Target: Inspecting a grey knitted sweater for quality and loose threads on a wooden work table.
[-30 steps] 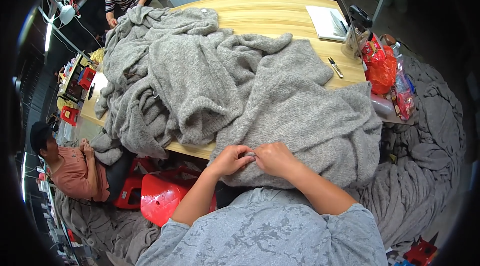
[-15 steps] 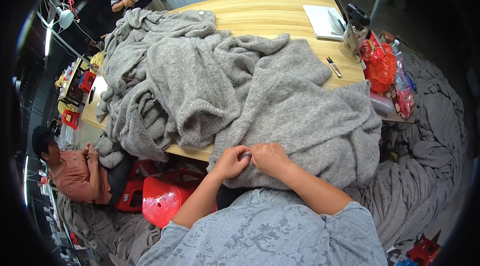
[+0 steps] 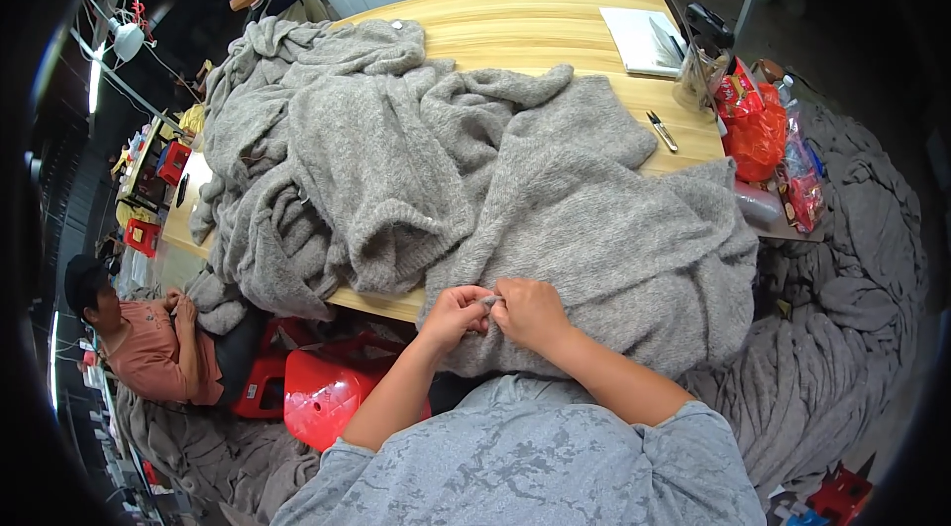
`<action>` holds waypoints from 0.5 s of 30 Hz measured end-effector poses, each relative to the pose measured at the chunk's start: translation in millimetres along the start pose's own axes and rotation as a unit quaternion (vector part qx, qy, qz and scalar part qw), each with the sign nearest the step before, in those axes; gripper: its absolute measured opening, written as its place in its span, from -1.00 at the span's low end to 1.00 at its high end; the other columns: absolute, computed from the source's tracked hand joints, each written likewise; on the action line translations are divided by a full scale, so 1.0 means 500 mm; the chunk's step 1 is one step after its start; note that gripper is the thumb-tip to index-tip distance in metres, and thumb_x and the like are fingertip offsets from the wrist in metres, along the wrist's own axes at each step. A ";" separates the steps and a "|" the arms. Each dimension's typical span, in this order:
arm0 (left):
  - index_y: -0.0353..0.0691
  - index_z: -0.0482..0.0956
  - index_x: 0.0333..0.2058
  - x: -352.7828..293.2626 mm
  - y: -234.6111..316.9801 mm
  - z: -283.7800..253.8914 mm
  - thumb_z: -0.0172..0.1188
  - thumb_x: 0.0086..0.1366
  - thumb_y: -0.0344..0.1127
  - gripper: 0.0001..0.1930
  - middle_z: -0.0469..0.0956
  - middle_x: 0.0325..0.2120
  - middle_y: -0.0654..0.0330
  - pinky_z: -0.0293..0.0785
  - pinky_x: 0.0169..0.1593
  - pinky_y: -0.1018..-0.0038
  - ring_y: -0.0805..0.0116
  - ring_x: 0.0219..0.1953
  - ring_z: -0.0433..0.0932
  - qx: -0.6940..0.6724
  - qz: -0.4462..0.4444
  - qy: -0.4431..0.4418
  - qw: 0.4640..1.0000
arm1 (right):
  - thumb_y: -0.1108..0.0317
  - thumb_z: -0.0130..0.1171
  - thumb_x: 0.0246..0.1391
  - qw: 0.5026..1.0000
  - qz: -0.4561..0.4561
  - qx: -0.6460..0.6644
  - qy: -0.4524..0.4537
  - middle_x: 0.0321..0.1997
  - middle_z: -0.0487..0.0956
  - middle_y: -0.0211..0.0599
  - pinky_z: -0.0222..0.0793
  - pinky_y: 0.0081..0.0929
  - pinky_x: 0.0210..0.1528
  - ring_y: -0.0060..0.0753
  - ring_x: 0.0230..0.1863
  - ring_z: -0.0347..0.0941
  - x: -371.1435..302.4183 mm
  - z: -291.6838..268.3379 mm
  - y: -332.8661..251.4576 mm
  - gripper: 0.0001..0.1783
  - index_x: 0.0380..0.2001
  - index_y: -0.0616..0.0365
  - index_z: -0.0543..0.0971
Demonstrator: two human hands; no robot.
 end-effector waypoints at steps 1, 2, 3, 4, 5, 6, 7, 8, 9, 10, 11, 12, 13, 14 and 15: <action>-0.36 0.52 -0.26 -0.002 -0.002 0.000 0.06 0.15 -0.51 -0.83 0.52 -0.55 0.27 0.44 -0.53 0.64 0.57 -0.60 0.47 -0.014 -0.005 -0.006 1.000 | 0.35 0.05 -0.17 1.000 -0.004 -0.001 -0.010 -0.59 0.51 -0.05 0.38 -0.13 -0.47 -0.01 -0.54 0.47 -0.002 0.001 -0.002 -0.87 -0.60 0.19 0.45; -0.36 0.52 -0.26 -0.001 -0.004 0.000 0.06 0.15 -0.51 -0.83 0.52 -0.55 0.27 0.44 -0.53 0.64 0.57 -0.60 0.47 -0.015 -0.005 -0.006 1.000 | 0.35 0.05 -0.18 1.000 -0.008 -0.001 -0.020 -0.60 0.50 -0.04 0.38 -0.13 -0.47 0.00 -0.54 0.47 -0.003 0.002 -0.003 -0.87 -0.62 0.20 0.45; -0.36 0.52 -0.26 0.001 -0.005 -0.001 0.07 0.16 -0.51 -0.83 0.52 -0.55 0.27 0.43 -0.53 0.64 0.57 -0.60 0.47 -0.003 0.002 -0.006 1.000 | 0.35 0.05 -0.18 1.000 -0.008 -0.002 -0.021 -0.60 0.50 -0.04 0.38 -0.13 -0.47 0.00 -0.54 0.47 -0.003 0.002 -0.004 -0.87 -0.62 0.20 0.45; -0.37 0.52 -0.26 0.002 -0.005 -0.001 0.07 0.16 -0.52 -0.84 0.52 -0.54 0.26 0.43 -0.53 0.63 0.57 -0.60 0.46 0.009 0.009 -0.007 1.000 | 0.35 0.06 -0.19 1.000 -0.005 -0.016 -0.026 -0.60 0.50 -0.04 0.38 -0.13 -0.47 0.00 -0.54 0.47 -0.003 0.004 -0.006 -0.87 -0.62 0.19 0.45; -0.37 0.52 -0.26 0.002 -0.005 -0.001 0.07 0.16 -0.52 -0.84 0.52 -0.54 0.26 0.43 -0.53 0.63 0.57 -0.60 0.46 0.008 0.009 -0.007 1.000 | 0.35 0.07 -0.21 0.999 -0.002 -0.029 -0.030 -0.60 0.50 -0.04 0.38 -0.12 -0.46 0.01 -0.54 0.47 -0.003 0.006 -0.006 -0.87 -0.61 0.19 0.45; -0.37 0.52 -0.27 0.002 -0.005 0.000 0.07 0.16 -0.52 -0.84 0.52 -0.55 0.26 0.42 -0.53 0.63 0.57 -0.60 0.47 0.020 0.006 -0.008 1.000 | 0.35 0.07 -0.21 0.999 -0.001 -0.030 -0.030 -0.60 0.50 -0.04 0.38 -0.12 -0.46 0.01 -0.54 0.47 -0.003 0.006 -0.004 -0.87 -0.61 0.19 0.45; -0.37 0.52 -0.28 0.002 -0.004 0.000 0.07 0.16 -0.52 -0.85 0.52 -0.55 0.25 0.42 -0.54 0.62 0.57 -0.60 0.47 0.032 0.004 -0.009 0.999 | 0.34 0.08 -0.22 0.999 0.002 -0.029 -0.038 -0.60 0.51 -0.05 0.38 -0.12 -0.47 0.01 -0.55 0.47 -0.001 0.008 -0.002 -0.87 -0.61 0.19 0.46; -0.37 0.52 -0.28 0.002 -0.005 0.001 0.07 0.16 -0.52 -0.85 0.52 -0.55 0.25 0.42 -0.54 0.62 0.57 -0.60 0.47 0.032 0.004 -0.010 0.999 | 0.34 0.09 -0.23 0.999 0.006 -0.028 -0.046 -0.59 0.51 -0.06 0.38 -0.12 -0.47 0.00 -0.55 0.47 0.000 0.011 0.001 -0.86 -0.61 0.19 0.46; -0.37 0.52 -0.28 0.001 -0.004 0.002 0.06 0.15 -0.53 -0.85 0.52 -0.57 0.26 0.41 -0.54 0.62 0.57 -0.61 0.46 0.034 0.015 -0.006 0.999 | 0.34 0.09 -0.23 0.999 0.006 -0.029 -0.046 -0.59 0.51 -0.06 0.38 -0.12 -0.47 0.00 -0.55 0.47 0.001 0.015 0.004 -0.86 -0.61 0.19 0.46; -0.37 0.52 -0.29 0.000 -0.003 0.003 0.06 0.14 -0.53 -0.85 0.51 -0.58 0.27 0.41 -0.54 0.62 0.57 -0.62 0.46 0.036 0.025 -0.001 0.999 | 0.33 0.10 -0.23 0.999 0.016 -0.009 -0.034 -0.59 0.51 -0.08 0.38 -0.13 -0.47 -0.01 -0.55 0.47 0.002 0.017 0.012 -0.86 -0.60 0.18 0.46; -0.37 0.52 -0.29 0.001 -0.007 0.003 0.06 0.14 -0.53 -0.85 0.51 -0.58 0.27 0.41 -0.54 0.62 0.57 -0.62 0.46 0.035 0.026 -0.001 0.999 | 0.32 0.11 -0.24 0.999 0.026 0.010 -0.022 -0.59 0.52 -0.10 0.39 -0.13 -0.47 -0.02 -0.55 0.47 0.003 0.016 0.017 -0.86 -0.60 0.18 0.47; -0.37 0.53 -0.31 0.004 -0.011 -0.001 0.06 0.13 -0.54 -0.85 0.52 -0.59 0.27 0.40 -0.55 0.63 0.58 -0.63 0.45 0.037 0.035 0.009 0.999 | 0.32 0.11 -0.24 0.999 0.026 0.009 -0.023 -0.59 0.52 -0.10 0.39 -0.13 -0.47 -0.02 -0.55 0.47 0.005 0.014 0.016 -0.86 -0.60 0.18 0.47; -0.37 0.54 -0.33 0.006 -0.015 -0.003 0.06 0.11 -0.54 -0.86 0.52 -0.60 0.28 0.39 -0.55 0.63 0.59 -0.63 0.44 0.039 0.043 0.019 0.998 | 0.31 0.11 -0.24 0.998 0.038 0.027 -0.036 -0.59 0.52 -0.11 0.40 -0.14 -0.47 -0.03 -0.56 0.47 0.008 0.015 0.020 -0.85 -0.58 0.17 0.47; -0.37 0.54 -0.33 0.006 -0.017 -0.002 0.06 0.11 -0.54 -0.86 0.52 -0.60 0.28 0.39 -0.55 0.63 0.59 -0.63 0.44 0.038 0.043 0.019 0.998 | 0.31 0.12 -0.23 0.997 0.050 0.043 -0.049 -0.59 0.52 -0.13 0.40 -0.14 -0.47 -0.04 -0.56 0.48 0.008 0.016 0.024 -0.84 -0.57 0.17 0.48; -0.36 0.55 -0.33 0.005 -0.014 -0.003 0.07 0.10 -0.53 -0.85 0.52 -0.62 0.25 0.39 -0.56 0.61 0.59 -0.64 0.44 0.084 0.065 0.032 0.994 | 0.31 0.12 -0.23 0.997 0.050 0.042 -0.050 -0.59 0.52 -0.13 0.40 -0.14 -0.47 -0.04 -0.56 0.48 0.006 0.017 0.028 -0.84 -0.57 0.17 0.48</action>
Point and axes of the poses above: each hand's wrist, its own x-axis towards the middle knuckle, its own z-axis out of the palm, y = z × x, the point moved 6 cm from there along x, towards the middle knuckle
